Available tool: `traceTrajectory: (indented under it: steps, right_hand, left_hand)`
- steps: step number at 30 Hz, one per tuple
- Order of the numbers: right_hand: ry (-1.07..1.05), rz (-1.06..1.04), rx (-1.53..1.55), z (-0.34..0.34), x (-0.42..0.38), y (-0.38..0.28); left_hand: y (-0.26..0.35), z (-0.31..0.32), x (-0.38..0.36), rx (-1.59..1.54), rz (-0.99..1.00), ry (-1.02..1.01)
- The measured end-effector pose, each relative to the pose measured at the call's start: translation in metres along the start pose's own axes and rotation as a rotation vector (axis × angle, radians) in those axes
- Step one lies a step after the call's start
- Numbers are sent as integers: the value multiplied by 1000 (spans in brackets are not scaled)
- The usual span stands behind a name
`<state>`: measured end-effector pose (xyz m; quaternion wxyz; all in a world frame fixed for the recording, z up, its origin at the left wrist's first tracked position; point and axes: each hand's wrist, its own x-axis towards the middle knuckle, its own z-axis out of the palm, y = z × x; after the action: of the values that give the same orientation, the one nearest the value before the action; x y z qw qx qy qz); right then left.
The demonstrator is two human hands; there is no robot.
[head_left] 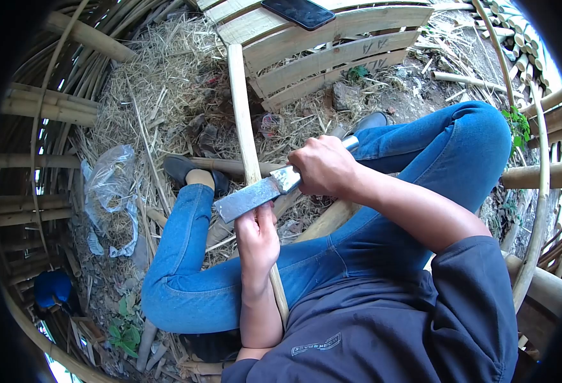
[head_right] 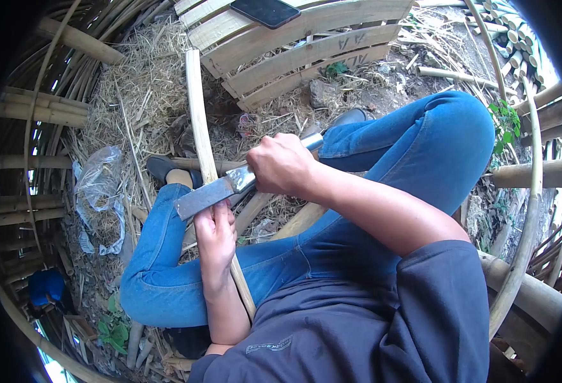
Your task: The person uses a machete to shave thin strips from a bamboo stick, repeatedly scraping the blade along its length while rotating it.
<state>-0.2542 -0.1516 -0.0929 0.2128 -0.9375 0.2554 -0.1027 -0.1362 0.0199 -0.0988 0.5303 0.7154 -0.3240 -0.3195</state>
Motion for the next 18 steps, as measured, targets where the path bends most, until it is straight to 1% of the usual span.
traceTrajectory:
  steps: [2,3,6,9,10,12,13,16,17,18]
  right_hand:
    - [39,106,-4,-3,4,5]
    - [107,118,6,-6,9,11]
    - [65,128,-50,-12,11,16]
    - [122,149,-26,-9,12,16]
    - [100,217,1,-8,16,22]
    - [194,252,55,-13,17,28]
    - [209,241,66,-17,16,27]
    - [142,181,127,-12,12,18]
    - [144,97,192,-10,8,12]
    - [87,77,147,-9,6,7]
  left_hand:
    - [13,-3,-4,-127,-128,-64]
    - [18,-4,-6,-190,-194,-100]
    - [10,1,-1,-173,-127,-97]
    - [14,-3,-1,-165,-132,-83]
    - [15,-4,-1,-177,-136,-86]
    - [17,-6,-1,-203,-139,-87]
    - [17,-6,0,-197,-137,-81]
    - [14,-6,2,-203,-137,-73]
    - [14,-7,2,-216,-143,-82]
    - [14,-7,2,-228,-150,-94]
